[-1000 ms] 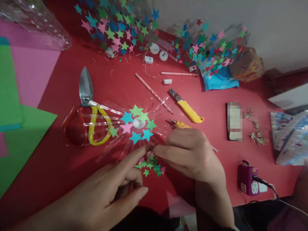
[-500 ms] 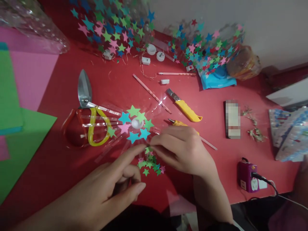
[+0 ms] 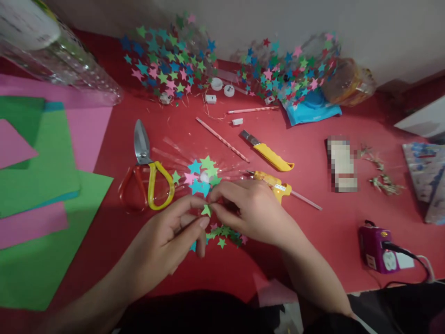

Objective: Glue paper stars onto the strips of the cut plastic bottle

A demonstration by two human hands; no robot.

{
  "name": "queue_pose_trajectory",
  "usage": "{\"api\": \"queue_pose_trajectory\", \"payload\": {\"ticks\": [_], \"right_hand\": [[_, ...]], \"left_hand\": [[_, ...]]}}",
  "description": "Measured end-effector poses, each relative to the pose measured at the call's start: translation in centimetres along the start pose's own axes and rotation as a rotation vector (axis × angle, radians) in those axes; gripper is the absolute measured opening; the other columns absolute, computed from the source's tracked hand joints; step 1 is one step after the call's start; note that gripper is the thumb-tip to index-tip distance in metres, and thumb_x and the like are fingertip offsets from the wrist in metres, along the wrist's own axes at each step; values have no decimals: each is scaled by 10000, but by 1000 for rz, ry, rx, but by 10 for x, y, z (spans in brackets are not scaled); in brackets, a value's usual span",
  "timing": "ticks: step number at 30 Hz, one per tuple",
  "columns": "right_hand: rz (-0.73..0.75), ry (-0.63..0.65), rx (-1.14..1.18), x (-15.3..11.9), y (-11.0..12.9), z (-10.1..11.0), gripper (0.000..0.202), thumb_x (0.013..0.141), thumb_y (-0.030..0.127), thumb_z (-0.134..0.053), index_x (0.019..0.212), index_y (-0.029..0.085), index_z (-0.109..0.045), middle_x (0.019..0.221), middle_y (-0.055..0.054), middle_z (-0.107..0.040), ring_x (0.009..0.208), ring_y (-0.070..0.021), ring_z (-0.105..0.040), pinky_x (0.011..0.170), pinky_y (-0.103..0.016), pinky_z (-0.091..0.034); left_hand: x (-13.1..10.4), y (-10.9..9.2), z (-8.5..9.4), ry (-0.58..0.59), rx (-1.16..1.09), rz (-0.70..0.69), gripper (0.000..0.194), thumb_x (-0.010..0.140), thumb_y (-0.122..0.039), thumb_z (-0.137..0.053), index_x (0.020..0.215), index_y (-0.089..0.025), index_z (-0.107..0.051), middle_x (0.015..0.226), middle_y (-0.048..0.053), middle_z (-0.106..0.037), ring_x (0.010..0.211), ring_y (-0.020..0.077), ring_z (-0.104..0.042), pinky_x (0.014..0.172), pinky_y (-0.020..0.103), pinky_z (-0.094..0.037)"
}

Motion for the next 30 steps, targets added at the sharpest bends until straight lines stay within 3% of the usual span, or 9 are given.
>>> {"api": "queue_pose_trajectory", "payload": {"ticks": [11,23,30], "right_hand": [[-10,-28,-45,0,11,-5,75,857,175,-579,852,150,-650,622,33,-571,575,-73,-516,574,-209,-361],[-43,-56,-170,-2,10,-9,189,903,256,-488,876,173,-655,660,1,-627,607,-111,-551,592,-247,-331],[-40,-75,-260,-4,14,-5,247,931,309,-451,879,175,-652,652,-16,-631,598,-124,-542,580,-262,-295]], "left_hand": [[5,0,14,-122,-86,-74,115,882,-248,-509,788,-194,-548,387,-82,-518,325,52,-383,380,170,-302],[14,0,21,-170,-184,-111,143,801,-259,-569,677,-190,-545,345,-87,-475,266,34,-302,329,167,-245],[11,0,32,-305,-140,-151,188,809,-247,-570,637,-183,-533,365,-100,-431,285,22,-269,334,164,-222]]}}
Point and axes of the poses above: each hand's wrist, its own x-axis towards the middle knuckle, its own z-axis out of the back of the hand, y = z × x, the point moved 9 cm from there along x, towards the middle knuckle
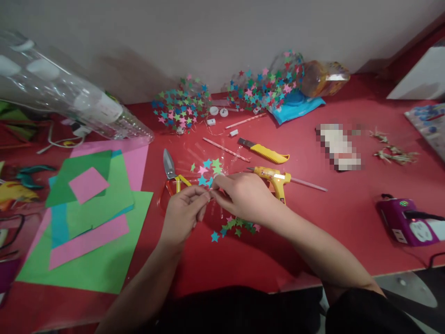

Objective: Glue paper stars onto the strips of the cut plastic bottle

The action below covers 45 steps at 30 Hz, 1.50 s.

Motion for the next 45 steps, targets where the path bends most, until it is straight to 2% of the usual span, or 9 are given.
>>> {"api": "queue_pose_trajectory", "payload": {"ticks": [9,15,25,32,40,45], "right_hand": [[-51,-61,-14,-4,-7,16,209,908,293,-468,889,180,-643,700,-21,-654,595,-116,-537,566,-257,-285],[-58,-76,-36,-5,-8,23,219,917,293,-450,878,169,-627,691,-28,-638,610,-122,-542,569,-255,-293],[-51,-73,-95,-4,-9,26,236,926,290,-444,874,160,-634,703,-46,-657,612,-130,-544,565,-263,-286],[-50,-63,-91,-4,-10,27,255,931,286,-419,879,160,-635,706,-47,-648,612,-126,-534,575,-266,-285],[-68,-38,-130,-3,-9,27,231,918,279,-443,835,170,-628,666,-36,-627,585,-128,-508,567,-270,-262],[-84,-27,-148,-4,-11,29,239,920,287,-439,822,170,-624,665,-39,-627,578,-132,-505,568,-273,-259]], "left_hand": [[-2,3,3,-50,34,0,185,813,-249,-577,648,-179,-535,388,-97,-447,295,24,-287,341,170,-215],[0,4,1,-13,12,-10,220,810,-293,-606,645,-182,-513,403,-85,-471,313,34,-317,357,176,-223],[0,1,-2,7,65,-88,235,818,-312,-614,654,-175,-517,437,-86,-415,405,50,-350,431,178,-274],[3,5,-3,37,30,-54,253,856,-375,-596,706,-182,-529,460,-78,-461,374,47,-343,403,183,-255],[1,9,-2,-7,11,-85,262,830,-367,-624,683,-178,-518,467,-91,-395,416,50,-345,431,176,-271],[1,6,-6,32,78,-75,294,840,-389,-608,654,-179,-521,438,-84,-420,382,51,-330,411,187,-256]]}}
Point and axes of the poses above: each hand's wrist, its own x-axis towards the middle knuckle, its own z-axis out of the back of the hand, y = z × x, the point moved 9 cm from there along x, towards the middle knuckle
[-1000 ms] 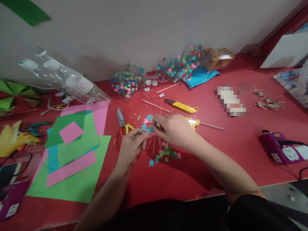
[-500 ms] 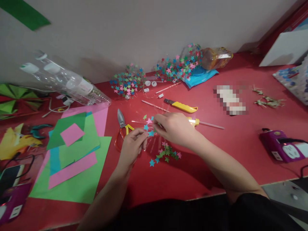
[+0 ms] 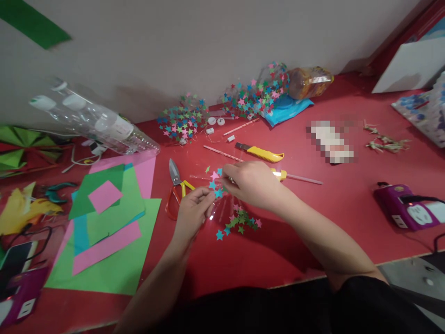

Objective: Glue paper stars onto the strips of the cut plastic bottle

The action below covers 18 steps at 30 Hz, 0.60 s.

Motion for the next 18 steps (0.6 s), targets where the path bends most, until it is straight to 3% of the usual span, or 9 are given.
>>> {"api": "queue_pose_trajectory", "payload": {"ticks": [5,10,18], "right_hand": [[-59,7,-13,0,-9,0,217,915,289,-456,850,177,-630,689,-39,-650,622,-143,-546,579,-272,-274],[-78,28,-10,0,-11,-4,219,924,342,-483,919,179,-630,700,-37,-654,629,-149,-554,581,-269,-276],[-82,10,23,1,-12,-3,183,919,312,-491,942,181,-616,751,-39,-674,667,-153,-579,596,-266,-295]], "left_hand": [[0,-5,-2,26,58,-24,255,879,-383,-559,725,-180,-571,483,-70,-479,376,53,-346,401,196,-256],[1,0,-4,26,38,-16,281,855,-344,-577,647,-180,-481,491,-79,-422,411,52,-332,427,188,-258],[-5,-7,-2,-9,2,-9,240,851,-381,-591,730,-175,-565,480,-75,-452,394,56,-339,417,196,-268]]}}
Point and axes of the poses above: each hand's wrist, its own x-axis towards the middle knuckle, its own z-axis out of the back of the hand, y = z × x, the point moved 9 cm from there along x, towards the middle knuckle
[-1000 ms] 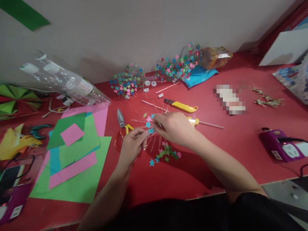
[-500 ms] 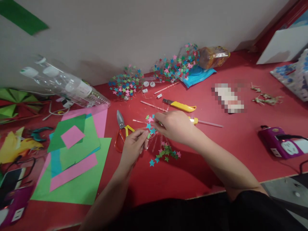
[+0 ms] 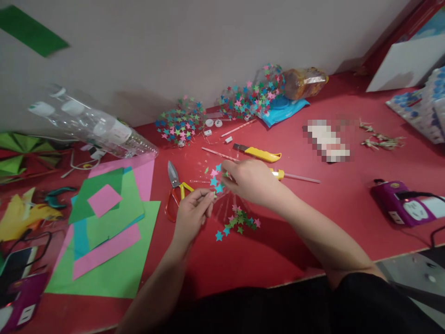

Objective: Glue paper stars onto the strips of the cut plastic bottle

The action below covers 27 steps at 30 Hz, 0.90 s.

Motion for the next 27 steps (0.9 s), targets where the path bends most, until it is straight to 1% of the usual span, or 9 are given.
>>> {"api": "queue_pose_trajectory", "payload": {"ticks": [5,8,10,13,15,17,20,24,27], "right_hand": [[-6,-18,-2,5,-8,-3,220,930,310,-462,980,163,-617,786,-58,-681,691,-155,-589,599,-267,-305],[-55,-102,-85,1,-8,8,249,933,296,-431,978,151,-629,757,-67,-675,652,-154,-573,581,-276,-282],[-19,-136,-91,-5,2,17,257,931,299,-429,983,156,-636,726,-58,-667,628,-147,-562,572,-280,-270],[149,-5,-26,-13,28,10,236,933,306,-451,965,191,-654,654,-21,-640,590,-131,-539,557,-283,-253],[210,85,-45,-17,38,0,226,938,303,-459,932,198,-659,651,-16,-640,572,-127,-523,553,-292,-236],[207,129,-111,-16,38,-10,214,932,297,-473,902,187,-655,660,-22,-646,555,-125,-508,549,-299,-211],[171,162,-182,-13,31,-21,210,924,299,-486,871,176,-649,640,-29,-641,535,-124,-488,546,-300,-179],[174,154,-185,-12,29,-24,195,912,303,-507,863,180,-649,612,-24,-631,533,-122,-479,545,-296,-159],[171,145,-199,-13,28,-24,178,904,287,-511,866,182,-650,602,-22,-624,529,-122,-476,542,-296,-155]], "left_hand": [[-7,-7,0,21,44,-1,211,864,-366,-580,927,-171,-633,484,-71,-505,380,60,-352,400,201,-263],[-7,-4,-1,48,21,23,199,851,-348,-592,931,-171,-634,481,-75,-503,379,58,-353,404,199,-268],[-5,-1,-3,65,12,35,198,847,-350,-597,930,-175,-636,481,-77,-500,378,57,-355,413,197,-278],[-2,0,-7,94,22,24,174,822,-329,-623,908,-181,-649,481,-79,-494,390,58,-375,432,191,-296],[-1,-2,-9,101,35,-7,131,803,-298,-631,836,-174,-656,487,-73,-487,415,60,-400,448,189,-309],[0,-2,-9,91,41,-22,125,801,-286,-619,785,-166,-654,481,-67,-473,431,66,-415,458,191,-317],[0,0,-10,73,41,-22,136,797,-289,-607,798,-165,-659,467,-71,-461,429,74,-417,460,195,-319],[-1,-2,-12,80,70,-55,122,788,-266,-593,757,-163,-653,478,-69,-478,449,74,-434,482,192,-331],[-1,-1,-13,77,100,-41,146,794,-281,-590,764,-158,-662,478,-67,-482,461,78,-440,497,197,-339]]}}
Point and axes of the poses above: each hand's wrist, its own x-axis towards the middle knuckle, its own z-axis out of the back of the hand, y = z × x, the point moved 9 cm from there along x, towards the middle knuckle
